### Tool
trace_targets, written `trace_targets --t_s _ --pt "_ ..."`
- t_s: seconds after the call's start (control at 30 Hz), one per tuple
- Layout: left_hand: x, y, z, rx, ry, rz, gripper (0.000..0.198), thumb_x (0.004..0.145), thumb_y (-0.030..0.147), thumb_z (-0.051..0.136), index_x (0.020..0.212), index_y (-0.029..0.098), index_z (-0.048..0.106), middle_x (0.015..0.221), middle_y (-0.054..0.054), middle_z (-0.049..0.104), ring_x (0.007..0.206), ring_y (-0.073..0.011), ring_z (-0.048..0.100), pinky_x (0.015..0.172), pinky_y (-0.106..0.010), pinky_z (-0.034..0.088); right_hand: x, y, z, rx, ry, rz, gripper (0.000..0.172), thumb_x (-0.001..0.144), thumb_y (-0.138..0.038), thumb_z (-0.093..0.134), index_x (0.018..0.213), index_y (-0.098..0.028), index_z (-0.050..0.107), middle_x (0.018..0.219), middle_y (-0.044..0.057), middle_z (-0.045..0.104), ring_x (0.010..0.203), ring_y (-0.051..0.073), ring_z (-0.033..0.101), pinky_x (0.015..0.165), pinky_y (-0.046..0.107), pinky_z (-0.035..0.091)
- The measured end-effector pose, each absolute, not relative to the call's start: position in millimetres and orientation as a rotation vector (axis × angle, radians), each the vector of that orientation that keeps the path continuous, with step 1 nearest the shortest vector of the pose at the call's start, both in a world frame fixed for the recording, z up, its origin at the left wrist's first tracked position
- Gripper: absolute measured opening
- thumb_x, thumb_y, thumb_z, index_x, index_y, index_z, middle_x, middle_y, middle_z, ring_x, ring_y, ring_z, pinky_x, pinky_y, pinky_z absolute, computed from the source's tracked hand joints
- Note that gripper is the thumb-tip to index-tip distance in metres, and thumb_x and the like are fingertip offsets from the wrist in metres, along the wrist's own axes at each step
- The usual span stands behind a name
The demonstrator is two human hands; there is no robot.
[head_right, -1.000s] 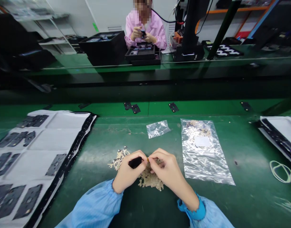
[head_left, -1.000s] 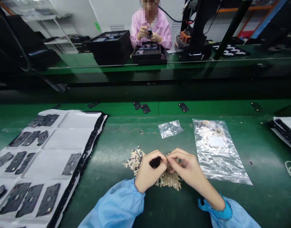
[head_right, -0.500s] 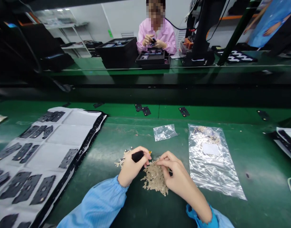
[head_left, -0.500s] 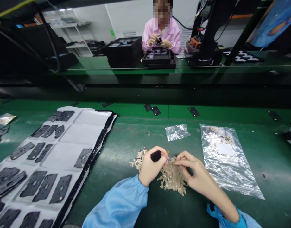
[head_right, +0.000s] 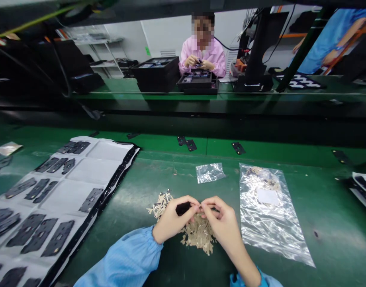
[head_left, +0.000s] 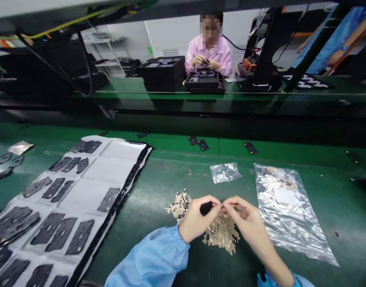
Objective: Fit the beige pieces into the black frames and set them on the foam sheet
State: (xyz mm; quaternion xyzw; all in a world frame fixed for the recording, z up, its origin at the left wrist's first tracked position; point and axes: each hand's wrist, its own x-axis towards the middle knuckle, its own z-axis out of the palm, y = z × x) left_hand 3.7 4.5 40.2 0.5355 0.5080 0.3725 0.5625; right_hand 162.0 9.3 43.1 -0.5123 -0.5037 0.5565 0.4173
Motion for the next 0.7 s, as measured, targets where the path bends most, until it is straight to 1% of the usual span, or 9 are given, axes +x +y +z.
trace_targets --t_s 0.1,0.2,0.23,0.3,0.37,0.43,0.53,0.63,0.7 --pt "-20.6 45.3 45.1 1.482 1.371 0.903 0.015 0.082 0.027 0.054 0.090 0.018 0.064 0.082 -0.002 0.066 0.054 -0.0103 0.061 0.056 -0.022 0.049 165.3 10.7 44.7 -1.323 -1.184 1.338 0.025 0.072 -0.042 0.069 0.074 -0.017 0.064 0.070 0.003 0.064 0.063 0.017 0.063 0.058 0.028 0.057" --pt "-54.3 123.7 50.1 1.619 1.680 0.860 0.012 0.082 0.026 0.055 0.084 0.018 0.064 0.070 0.000 0.063 0.062 -0.0132 0.062 0.067 -0.025 0.050 167.4 11.5 47.1 -1.296 -1.178 1.333 0.026 0.072 -0.043 0.069 0.073 -0.017 0.063 0.068 0.003 0.062 0.062 0.017 0.062 0.056 0.027 0.056" --pt "-63.8 152.6 50.7 1.623 1.724 0.856 0.011 0.080 0.025 0.058 0.084 0.017 0.064 0.072 -0.001 0.063 0.067 -0.0149 0.063 0.072 -0.026 0.049 167.7 11.6 47.5 -1.281 -1.183 1.339 0.026 0.072 -0.043 0.069 0.073 -0.017 0.064 0.068 0.003 0.062 0.062 0.017 0.061 0.056 0.027 0.056" --pt "-76.5 205.1 49.2 1.633 1.793 0.838 0.016 0.073 0.024 0.068 0.085 0.015 0.064 0.085 -0.005 0.064 0.082 -0.0193 0.063 0.082 -0.029 0.047 167.9 11.9 46.9 -1.253 -1.191 1.354 0.026 0.072 -0.043 0.069 0.072 -0.017 0.064 0.067 0.003 0.061 0.061 0.017 0.061 0.055 0.027 0.056" --pt "-80.8 243.8 44.1 1.634 1.816 0.788 0.029 0.065 0.024 0.076 0.088 0.013 0.064 0.097 -0.009 0.062 0.093 -0.0226 0.060 0.088 -0.033 0.045 168.5 12.6 44.2 -1.228 -1.197 1.376 0.026 0.073 -0.043 0.069 0.071 -0.018 0.064 0.066 0.003 0.060 0.061 0.017 0.060 0.054 0.027 0.055" --pt "-80.0 267.6 36.5 1.617 1.817 0.729 0.032 0.071 0.027 0.072 0.097 0.012 0.061 0.106 -0.010 0.060 0.096 -0.0224 0.058 0.088 -0.038 0.045 170.3 13.6 40.4 -1.210 -1.207 1.384 0.025 0.074 -0.042 0.068 0.071 -0.018 0.064 0.066 0.002 0.059 0.061 0.017 0.059 0.054 0.027 0.055" --pt "-77.7 284.1 26.0 1.569 1.789 0.663 0.028 0.086 0.029 0.056 0.109 0.013 0.057 0.113 -0.009 0.057 0.097 -0.0203 0.058 0.083 -0.042 0.049 174.7 15.0 36.0 -1.218 -1.231 1.387 0.023 0.077 -0.041 0.065 0.074 -0.019 0.064 0.068 0.002 0.058 0.062 0.017 0.060 0.055 0.027 0.055" --pt "-79.0 288.2 21.4 1.514 1.723 0.644 0.029 0.088 0.030 0.054 0.112 0.014 0.055 0.111 -0.008 0.058 0.094 -0.0193 0.059 0.079 -0.039 0.051 178.8 15.4 36.1 -1.255 -1.241 1.374 0.022 0.078 -0.041 0.064 0.076 -0.019 0.064 0.069 0.003 0.060 0.063 0.018 0.061 0.056 0.027 0.055" --pt "-82.3 285.1 22.6 1.481 1.675 0.660 0.027 0.088 0.029 0.053 0.110 0.013 0.055 0.105 -0.007 0.060 0.087 -0.0170 0.061 0.073 -0.036 0.053 180.0 15.2 37.5 -1.271 -1.225 1.358 0.022 0.077 -0.041 0.065 0.075 -0.020 0.065 0.068 0.003 0.060 0.063 0.018 0.061 0.056 0.026 0.056"
